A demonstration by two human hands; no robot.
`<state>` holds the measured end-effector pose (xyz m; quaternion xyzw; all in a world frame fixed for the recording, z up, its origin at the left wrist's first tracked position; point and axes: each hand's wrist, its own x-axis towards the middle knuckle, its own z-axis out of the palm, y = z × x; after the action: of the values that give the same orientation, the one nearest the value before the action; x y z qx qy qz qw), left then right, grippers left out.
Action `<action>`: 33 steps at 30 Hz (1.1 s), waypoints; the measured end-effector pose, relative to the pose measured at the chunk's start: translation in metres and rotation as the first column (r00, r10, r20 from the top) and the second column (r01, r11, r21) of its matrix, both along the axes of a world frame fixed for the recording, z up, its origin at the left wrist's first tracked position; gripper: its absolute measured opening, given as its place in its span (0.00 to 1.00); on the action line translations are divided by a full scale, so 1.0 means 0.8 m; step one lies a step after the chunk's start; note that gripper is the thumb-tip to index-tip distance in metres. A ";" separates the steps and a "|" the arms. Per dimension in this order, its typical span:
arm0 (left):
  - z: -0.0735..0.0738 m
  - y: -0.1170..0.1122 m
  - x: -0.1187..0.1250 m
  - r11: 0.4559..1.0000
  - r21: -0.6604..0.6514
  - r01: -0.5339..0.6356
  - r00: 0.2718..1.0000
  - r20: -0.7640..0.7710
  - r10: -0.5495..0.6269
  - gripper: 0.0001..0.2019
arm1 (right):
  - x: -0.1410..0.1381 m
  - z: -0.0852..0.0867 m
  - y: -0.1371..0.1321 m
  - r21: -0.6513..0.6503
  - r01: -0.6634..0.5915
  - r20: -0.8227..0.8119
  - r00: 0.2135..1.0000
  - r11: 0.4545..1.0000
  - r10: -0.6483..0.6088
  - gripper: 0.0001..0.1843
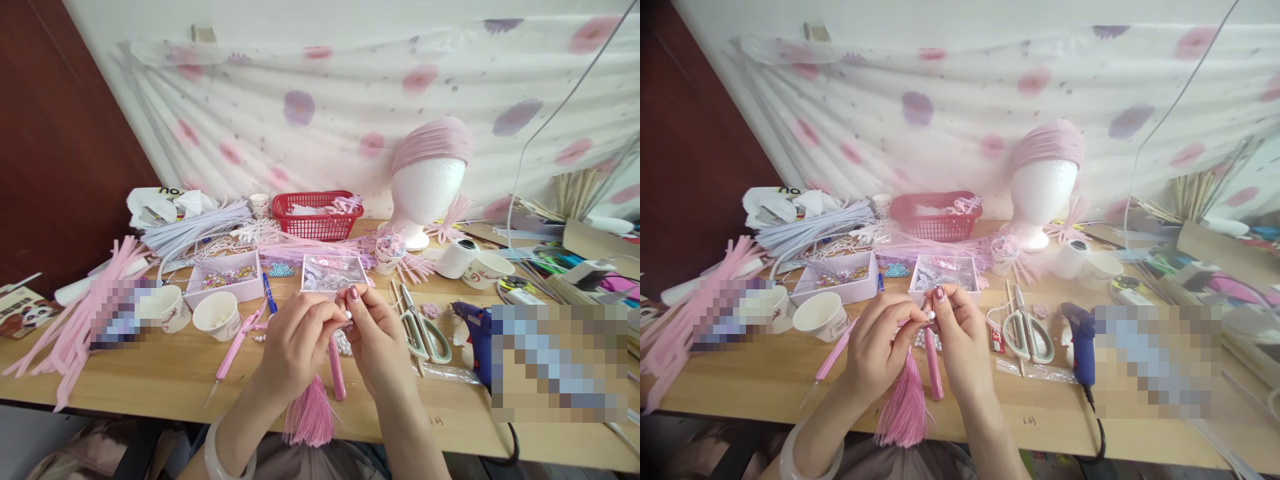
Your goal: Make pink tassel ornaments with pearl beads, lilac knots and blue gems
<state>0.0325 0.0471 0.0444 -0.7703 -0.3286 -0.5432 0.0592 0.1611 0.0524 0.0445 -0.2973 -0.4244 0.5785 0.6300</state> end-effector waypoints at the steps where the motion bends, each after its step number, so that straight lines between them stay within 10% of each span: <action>1: 0.001 0.000 0.001 0.999 -0.031 0.013 0.999 0.038 -0.012 0.07 | 0.001 -0.002 -0.001 0.026 -0.004 0.029 1.000 1.000 0.003 0.13; 16: 0.007 -0.010 -0.002 0.975 -0.145 0.166 0.929 0.355 -0.105 0.06 | 0.002 0.005 -0.009 0.273 0.035 0.308 0.944 0.962 -0.121 0.17; 24: 0.051 -0.005 0.004 0.588 -0.238 0.774 0.349 0.934 -0.082 0.12 | 0.009 0.005 -0.006 0.175 -0.015 0.379 0.924 0.984 -0.053 0.22; 33: 0.055 0.022 0.002 0.530 -0.239 0.814 0.296 0.955 -0.025 0.14 | 0.011 0.001 -0.005 -0.080 -0.355 0.027 0.933 0.931 0.358 0.19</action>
<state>0.0343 0.0646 0.0888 -0.3859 -0.2432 -0.6719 -0.5835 0.1702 0.0481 0.0451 -0.2504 -0.4627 0.6921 0.4942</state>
